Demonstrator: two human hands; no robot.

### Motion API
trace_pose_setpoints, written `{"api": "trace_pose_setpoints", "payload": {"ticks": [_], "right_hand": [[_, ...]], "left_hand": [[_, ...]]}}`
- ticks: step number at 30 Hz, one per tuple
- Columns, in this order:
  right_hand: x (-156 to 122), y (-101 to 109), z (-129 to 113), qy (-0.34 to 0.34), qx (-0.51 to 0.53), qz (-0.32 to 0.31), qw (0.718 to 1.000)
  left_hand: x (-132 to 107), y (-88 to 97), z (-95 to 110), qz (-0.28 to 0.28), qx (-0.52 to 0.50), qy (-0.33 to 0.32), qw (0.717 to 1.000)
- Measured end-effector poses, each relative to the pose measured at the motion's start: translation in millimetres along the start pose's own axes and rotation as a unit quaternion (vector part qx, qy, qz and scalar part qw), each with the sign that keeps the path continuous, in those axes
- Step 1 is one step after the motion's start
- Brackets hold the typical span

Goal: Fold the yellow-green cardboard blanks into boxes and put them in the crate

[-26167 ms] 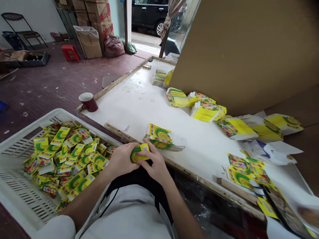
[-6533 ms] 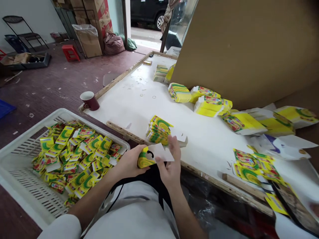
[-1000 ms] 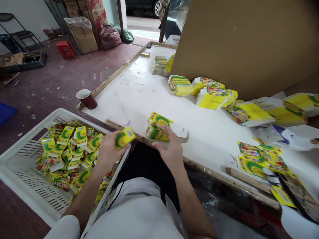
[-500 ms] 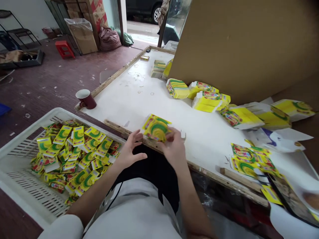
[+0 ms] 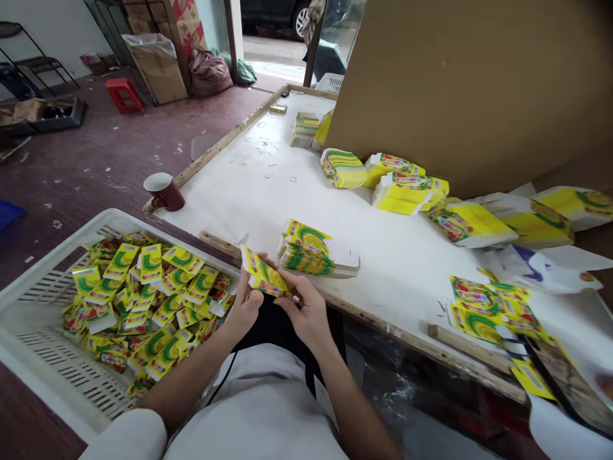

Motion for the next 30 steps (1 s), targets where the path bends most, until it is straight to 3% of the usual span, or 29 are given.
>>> {"api": "trace_pose_setpoints", "payload": {"ticks": [4, 8, 11, 13, 15, 17, 19, 21, 22, 24, 25, 27, 30], "right_hand": [[1.1, 17.2, -9.5, 0.062, -0.048, 0.012, 0.997], [-2.1, 35.0, -20.1, 0.139, -0.154, 0.069, 0.976], [-7.5, 39.5, -28.9, 0.217, -0.294, 0.101, 0.925], [-11.8, 33.5, -32.3, 0.258, -0.335, 0.076, 0.903], [-14.6, 26.6, -32.9, 0.270, -0.317, 0.060, 0.907], [-13.9, 25.9, -30.0, 0.233, -0.241, 0.102, 0.937], [-9.6, 28.4, -20.3, 0.142, -0.115, 0.145, 0.972], [-3.6, 23.0, -5.3, 0.021, 0.038, 0.087, 0.995], [-1.3, 16.0, 2.3, -0.043, 0.113, 0.023, 0.992], [-0.7, 0.0, 14.5, -0.143, 0.228, -0.103, 0.958], [-1.2, -5.6, 19.2, -0.172, 0.257, -0.138, 0.941], [-1.6, -10.4, 27.9, -0.198, 0.269, -0.145, 0.931], [-2.3, -7.8, 32.5, -0.159, 0.224, -0.109, 0.955]], "left_hand": [[0.2, 13.1, 9.5, 0.027, 0.056, -0.024, 0.998], [18.3, 26.1, 31.1, -0.102, 0.070, 0.028, 0.992], [29.2, 33.5, 55.6, -0.183, 0.100, -0.017, 0.978], [27.8, 28.0, 62.0, -0.252, 0.214, -0.028, 0.943], [20.5, 16.9, 57.4, -0.304, 0.322, -0.003, 0.897], [11.5, 5.1, 48.9, -0.317, 0.378, 0.010, 0.870], [3.0, -5.5, 41.1, -0.320, 0.394, -0.011, 0.862], [-4.3, -13.4, 35.4, -0.331, 0.393, -0.057, 0.856], [-7.5, -16.1, 33.2, -0.338, 0.387, -0.082, 0.854], [-11.8, -18.9, 30.8, -0.339, 0.375, -0.139, 0.851], [-13.1, -19.3, 30.6, -0.335, 0.369, -0.167, 0.850], [-13.6, -18.6, 30.3, -0.323, 0.363, -0.201, 0.850], [-9.8, -14.9, 25.8, -0.316, 0.368, -0.157, 0.860]]}}
Point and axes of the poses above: each hand's wrist, its own x-axis towards the middle knuckle, its own y-axis out of the back of the hand, z = x × y, the point moved 4 cm from there along x, towards the middle knuckle, and after that the axes turned 11 degrees about -y, right-handed, at the moved point
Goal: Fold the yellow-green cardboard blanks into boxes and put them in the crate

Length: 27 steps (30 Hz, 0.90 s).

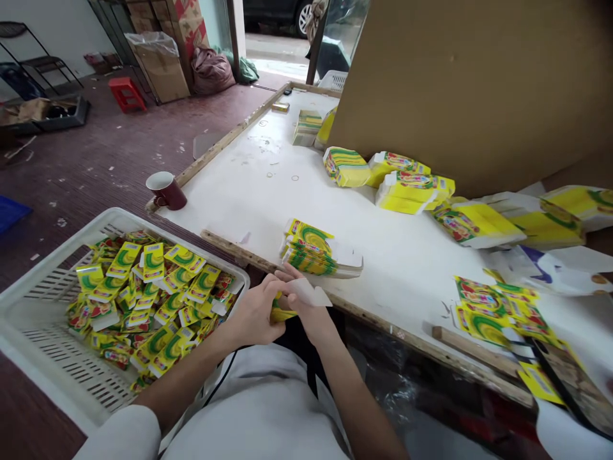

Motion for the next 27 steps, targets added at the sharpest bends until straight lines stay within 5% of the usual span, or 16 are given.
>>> {"api": "trace_pose_setpoints", "payload": {"ticks": [4, 7, 10, 16, 20, 23, 27], "right_hand": [[-11.3, -5.6, -11.8, 0.141, -0.245, -0.014, 0.959], [-17.4, -2.2, -20.6, 0.204, -0.328, 0.050, 0.921], [-20.0, 5.2, -26.3, 0.222, -0.328, 0.100, 0.913], [-26.8, 7.4, -40.1, 0.203, -0.430, -0.008, 0.879], [-24.8, 11.7, -52.4, 0.166, -0.443, -0.035, 0.880], [-18.4, 7.6, -53.3, 0.163, -0.401, 0.013, 0.901], [-9.9, 0.6, -48.3, 0.177, -0.360, 0.035, 0.915]], "left_hand": [[1.2, -0.4, -7.0, 0.006, -0.046, 0.034, 0.998], [0.0, 0.0, -9.0, 0.036, -0.010, 0.045, 0.998], [-3.8, 1.6, -9.9, 0.008, 0.068, 0.087, 0.994], [-5.1, 22.5, -6.0, -0.014, 0.110, 0.072, 0.991], [1.8, 24.8, -4.7, -0.025, 0.106, 0.034, 0.993], [7.4, 21.0, -3.3, -0.024, 0.115, 0.019, 0.993], [-2.3, 33.5, -15.5, -0.026, 0.144, 0.062, 0.987]]}}
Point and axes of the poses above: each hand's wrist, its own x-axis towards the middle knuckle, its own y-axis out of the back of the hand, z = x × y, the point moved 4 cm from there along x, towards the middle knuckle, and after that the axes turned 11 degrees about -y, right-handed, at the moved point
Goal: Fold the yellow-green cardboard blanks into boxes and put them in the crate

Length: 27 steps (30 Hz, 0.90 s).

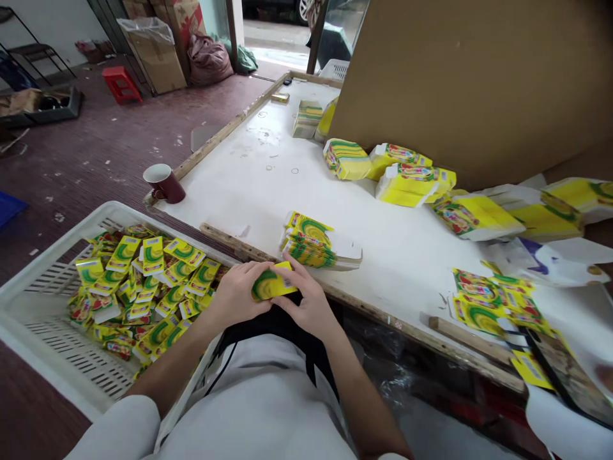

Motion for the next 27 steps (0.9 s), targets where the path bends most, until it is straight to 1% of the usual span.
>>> {"api": "trace_pose_setpoints", "payload": {"ticks": [1, 2, 4, 5, 6, 7, 8, 9, 11, 12, 13, 14, 15, 16, 17, 18, 19, 20, 21, 22, 23, 24, 25, 27], "right_hand": [[2.8, 3.2, 2.7, 0.004, 0.000, 0.018, 1.000], [6.5, 10.2, 7.4, 0.003, -0.010, 0.054, 0.998], [15.8, 31.5, 22.4, -0.017, -0.064, 0.165, 0.984], [20.9, 42.7, 31.3, -0.034, -0.110, 0.220, 0.969], [26.7, 51.2, 40.6, -0.055, -0.162, 0.245, 0.954], [32.7, 57.0, 49.2, -0.074, -0.201, 0.244, 0.946], [37.7, 60.8, 55.9, -0.086, -0.232, 0.236, 0.940], [41.1, 63.0, 60.0, -0.092, -0.256, 0.226, 0.935], [41.6, 64.2, 58.6, -0.090, -0.283, 0.227, 0.927], [38.6, 63.8, 53.6, -0.087, -0.290, 0.240, 0.922], [33.9, 62.3, 46.6, -0.083, -0.290, 0.253, 0.919], [27.9, 59.3, 38.3, -0.076, -0.278, 0.262, 0.921], [21.5, 54.3, 29.7, -0.068, -0.253, 0.258, 0.930], [15.0, 46.8, 21.2, -0.058, -0.217, 0.240, 0.944], [8.8, 36.9, 13.5, -0.046, -0.167, 0.208, 0.963], [3.2, 24.4, 7.0, -0.037, -0.111, 0.157, 0.981], [-2.0, 10.7, 1.6, -0.029, -0.045, 0.102, 0.993], [-6.8, -2.1, -2.3, -0.027, 0.025, 0.062, 0.997], [-10.7, -13.6, -4.9, -0.026, 0.090, 0.036, 0.995], [-13.5, -23.8, -5.8, -0.034, 0.141, 0.016, 0.989], [-15.0, -32.0, -5.3, -0.044, 0.176, 0.006, 0.983], [-15.3, -37.9, -3.8, -0.056, 0.194, 0.002, 0.979], [-14.5, -41.0, -1.6, -0.068, 0.198, 0.005, 0.978], [-11.1, -38.2, 3.2, -0.075, 0.175, 0.032, 0.981]], "left_hand": [[-6.6, 5.7, -10.3, -0.006, 0.014, 0.026, 1.000], [-14.9, 13.2, -22.9, -0.009, 0.039, 0.060, 0.997], [-34.5, 32.0, -51.1, -0.002, 0.117, 0.148, 0.982], [-44.2, 41.5, -63.8, 0.010, 0.156, 0.193, 0.969], [-52.3, 49.0, -73.6, 0.022, 0.176, 0.226, 0.958], [-57.8, 53.5, -79.7, 0.034, 0.176, 0.244, 0.953], [-60.3, 54.2, -82.0, 0.043, 0.150, 0.245, 0.957], [-59.7, 51.2, -80.4, 0.047, 0.105, 0.234, 0.965], [-51.2, 36.2, -67.9, 0.046, -0.022, 0.200, 0.978], [-44.3, 25.3, -58.7, 0.041, -0.092, 0.185, 0.978], [-36.2, 13.2, -48.4, 0.038, -0.165, 0.171, 0.971], [-27.3, 0.7, -37.5, 0.040, -0.239, 0.157, 0.957], [-17.9, -10.9, -26.4, 0.054, -0.314, 0.140, 0.937], [-8.5, -21.2, -16.0, 0.078, -0.387, 0.123, 0.910], [0.3, -29.7, -7.0, 0.112, -0.451, 0.114, 0.878], [8.1, -36.1, 0.0, 0.153, -0.500, 0.115, 0.845], [14.7, -40.4, 5.2, 0.199, -0.534, 0.124, 0.813], [20.1, -42.5, 9.0, 0.244, -0.552, 0.137, 0.786], [24.4, -42.5, 11.6, 0.286, -0.559, 0.146, 0.764], [27.6, -40.7, 13.2, 0.323, -0.559, 0.148, 0.749], [29.5, -37.7, 13.9, 0.353, -0.553, 0.143, 0.741], [30.2, -34.8, 13.6, 0.372, -0.542, 0.137, 0.741], [29.6, -32.7, 12.4, 0.376, -0.527, 0.134, 0.750], [24.7, -32.5, 8.0, 0.349, -0.497, 0.137, 0.782]]}}
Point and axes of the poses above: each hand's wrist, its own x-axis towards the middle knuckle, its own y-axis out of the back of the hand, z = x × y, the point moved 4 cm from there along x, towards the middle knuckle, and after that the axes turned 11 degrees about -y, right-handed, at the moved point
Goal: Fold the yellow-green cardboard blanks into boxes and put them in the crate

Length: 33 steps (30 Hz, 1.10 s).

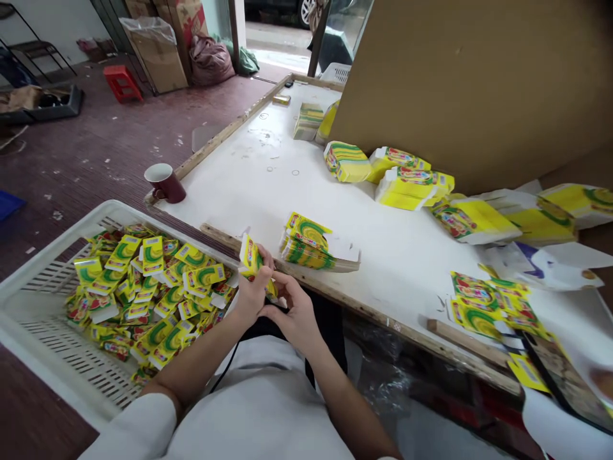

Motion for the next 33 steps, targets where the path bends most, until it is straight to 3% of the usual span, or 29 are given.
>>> {"api": "trace_pose_setpoints", "payload": {"ticks": [3, 7, 11, 14, 17, 19, 21, 22, 24, 26, 27, 30, 33], "right_hand": [[6.2, 19.6, -2.6, 0.033, -0.053, 0.050, 0.997], [5.6, 45.6, -9.1, 0.078, -0.118, 0.065, 0.988], [-3.3, 59.8, -18.4, 0.158, -0.262, 0.124, 0.944], [-10.4, 52.9, -25.0, 0.218, -0.372, 0.108, 0.896], [-15.6, 41.7, -29.1, 0.258, -0.366, 0.099, 0.889], [-15.2, 43.1, -28.2, 0.232, -0.284, 0.169, 0.915], [-10.4, 46.6, -18.7, 0.143, -0.143, 0.208, 0.957], [-6.4, 45.4, -11.1, 0.082, -0.056, 0.185, 0.978], [1.0, 34.1, 4.5, -0.046, 0.109, 0.064, 0.991], [4.1, 20.2, 14.6, -0.135, 0.219, -0.054, 0.965], [4.9, 16.1, 18.0, -0.160, 0.244, -0.081, 0.953], [7.3, 16.3, 25.0, -0.169, 0.225, -0.059, 0.958], [6.3, 20.9, 21.7, -0.087, 0.152, -0.036, 0.984]], "left_hand": [[-6.0, 13.7, -5.2, -0.054, 0.021, 0.009, 0.998], [-2.6, 36.1, -0.1, -0.092, 0.099, 0.023, 0.991], [16.1, 46.2, 25.9, -0.228, 0.147, 0.023, 0.962], [20.2, 41.5, 42.6, -0.317, 0.235, -0.009, 0.919], [5.7, 25.5, 36.7, -0.397, 0.359, 0.020, 0.844], [-6.8, 14.3, 28.7, -0.408, 0.391, 0.027, 0.825], [-17.7, 5.4, 22.5, -0.403, 0.396, -0.002, 0.825], [-22.4, 2.1, 20.4, -0.403, 0.392, -0.028, 0.826], [-30.0, -2.0, 17.3, -0.407, 0.371, -0.088, 0.830], [-33.9, -2.1, 15.9, -0.399, 0.353, -0.149, 0.833], [-34.6, -1.2, 15.4, -0.394, 0.347, -0.172, 0.834], [-32.3, 3.0, 11.8, -0.388, 0.347, -0.178, 0.835], [-26.1, 6.9, 3.7, -0.392, 0.355, -0.108, 0.842]]}}
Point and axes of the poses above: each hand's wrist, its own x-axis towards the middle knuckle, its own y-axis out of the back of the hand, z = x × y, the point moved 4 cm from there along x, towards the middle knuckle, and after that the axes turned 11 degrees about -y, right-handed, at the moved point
